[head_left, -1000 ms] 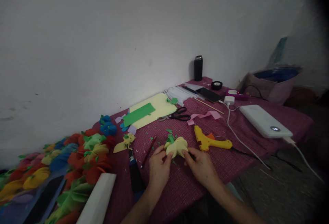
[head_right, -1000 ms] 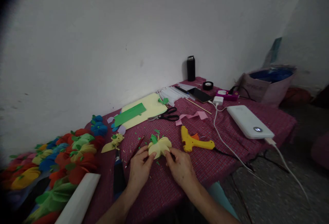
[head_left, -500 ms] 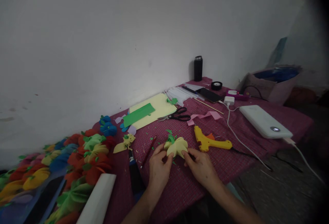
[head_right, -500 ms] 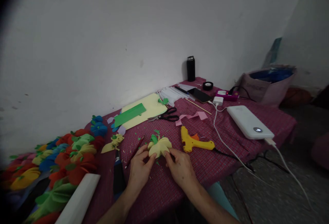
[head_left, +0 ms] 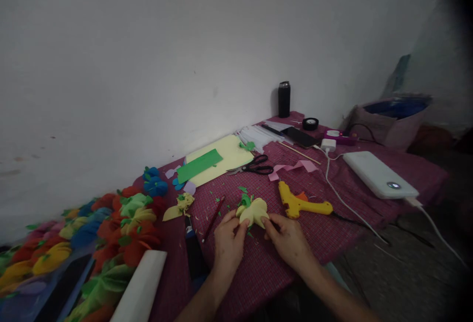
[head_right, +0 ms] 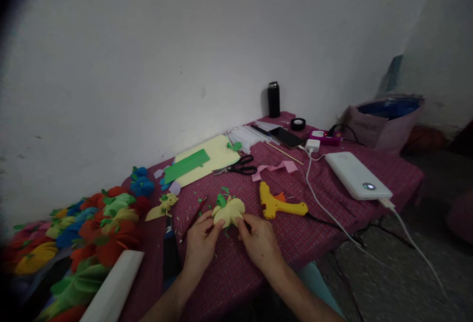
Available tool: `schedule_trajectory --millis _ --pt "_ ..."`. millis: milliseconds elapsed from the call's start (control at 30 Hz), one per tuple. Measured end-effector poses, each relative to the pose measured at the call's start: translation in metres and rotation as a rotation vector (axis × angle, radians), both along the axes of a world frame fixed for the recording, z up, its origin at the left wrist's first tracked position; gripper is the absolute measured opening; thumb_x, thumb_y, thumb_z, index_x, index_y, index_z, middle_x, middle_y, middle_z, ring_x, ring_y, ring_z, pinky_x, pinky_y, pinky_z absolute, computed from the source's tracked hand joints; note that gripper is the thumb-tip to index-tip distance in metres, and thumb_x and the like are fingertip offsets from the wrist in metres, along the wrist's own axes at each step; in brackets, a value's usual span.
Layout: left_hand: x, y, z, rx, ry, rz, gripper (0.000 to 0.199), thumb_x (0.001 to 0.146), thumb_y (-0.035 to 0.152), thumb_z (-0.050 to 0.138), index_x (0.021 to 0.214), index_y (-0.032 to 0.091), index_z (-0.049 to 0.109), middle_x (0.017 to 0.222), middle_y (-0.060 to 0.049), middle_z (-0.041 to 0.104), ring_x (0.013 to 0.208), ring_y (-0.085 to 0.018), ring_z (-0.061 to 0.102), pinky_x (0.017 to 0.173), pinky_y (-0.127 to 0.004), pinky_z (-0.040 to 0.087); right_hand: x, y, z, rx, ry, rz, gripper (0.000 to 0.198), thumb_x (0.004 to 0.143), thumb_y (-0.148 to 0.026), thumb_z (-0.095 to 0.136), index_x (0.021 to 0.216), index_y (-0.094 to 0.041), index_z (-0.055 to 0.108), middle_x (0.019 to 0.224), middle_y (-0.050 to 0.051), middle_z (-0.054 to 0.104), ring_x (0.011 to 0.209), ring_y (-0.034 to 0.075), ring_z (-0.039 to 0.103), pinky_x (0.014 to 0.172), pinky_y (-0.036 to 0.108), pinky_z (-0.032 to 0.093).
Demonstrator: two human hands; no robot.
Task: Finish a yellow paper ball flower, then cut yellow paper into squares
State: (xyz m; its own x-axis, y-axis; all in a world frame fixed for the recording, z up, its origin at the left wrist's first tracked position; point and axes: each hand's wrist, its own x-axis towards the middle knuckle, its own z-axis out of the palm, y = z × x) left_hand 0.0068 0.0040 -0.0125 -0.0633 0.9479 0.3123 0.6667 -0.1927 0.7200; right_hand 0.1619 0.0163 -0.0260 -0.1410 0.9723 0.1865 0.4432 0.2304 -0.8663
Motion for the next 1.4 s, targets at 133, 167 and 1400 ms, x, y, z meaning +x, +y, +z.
schedule_trajectory --millis 133,167,1400 --pt "0.001 0.0 -0.002 0.018 0.012 0.02 0.018 0.079 0.024 0.053 0.066 0.016 0.063 0.09 -0.006 0.064 0.085 -0.017 0.059 0.076 -0.027 0.045 0.0 0.0 0.0 -0.011 0.002 -0.006 0.035 0.086 -0.037 0.038 0.065 -0.018 0.059 0.053 0.0 0.061 0.048 0.013 0.055 0.048 0.022 0.035" --pt "0.001 0.0 -0.003 0.024 0.003 0.029 0.013 0.078 0.023 0.054 0.07 0.016 0.061 0.091 -0.006 0.063 0.086 -0.017 0.059 0.077 -0.028 0.045 0.0 0.0 0.0 -0.016 0.006 -0.008 0.035 0.086 -0.037 0.039 0.065 -0.018 0.059 0.052 0.0 0.061 0.048 0.013 0.055 0.048 0.022 0.035" --pt "0.002 -0.003 0.009 0.056 0.022 0.006 0.016 0.079 0.024 0.052 0.074 0.017 0.065 0.084 -0.004 0.062 0.079 -0.016 0.059 0.074 -0.026 0.046 -0.016 -0.02 0.003 0.185 -0.085 0.197 0.019 0.08 -0.022 0.051 0.097 -0.022 0.06 0.089 0.003 0.065 0.078 0.015 0.061 0.072 0.025 0.047"
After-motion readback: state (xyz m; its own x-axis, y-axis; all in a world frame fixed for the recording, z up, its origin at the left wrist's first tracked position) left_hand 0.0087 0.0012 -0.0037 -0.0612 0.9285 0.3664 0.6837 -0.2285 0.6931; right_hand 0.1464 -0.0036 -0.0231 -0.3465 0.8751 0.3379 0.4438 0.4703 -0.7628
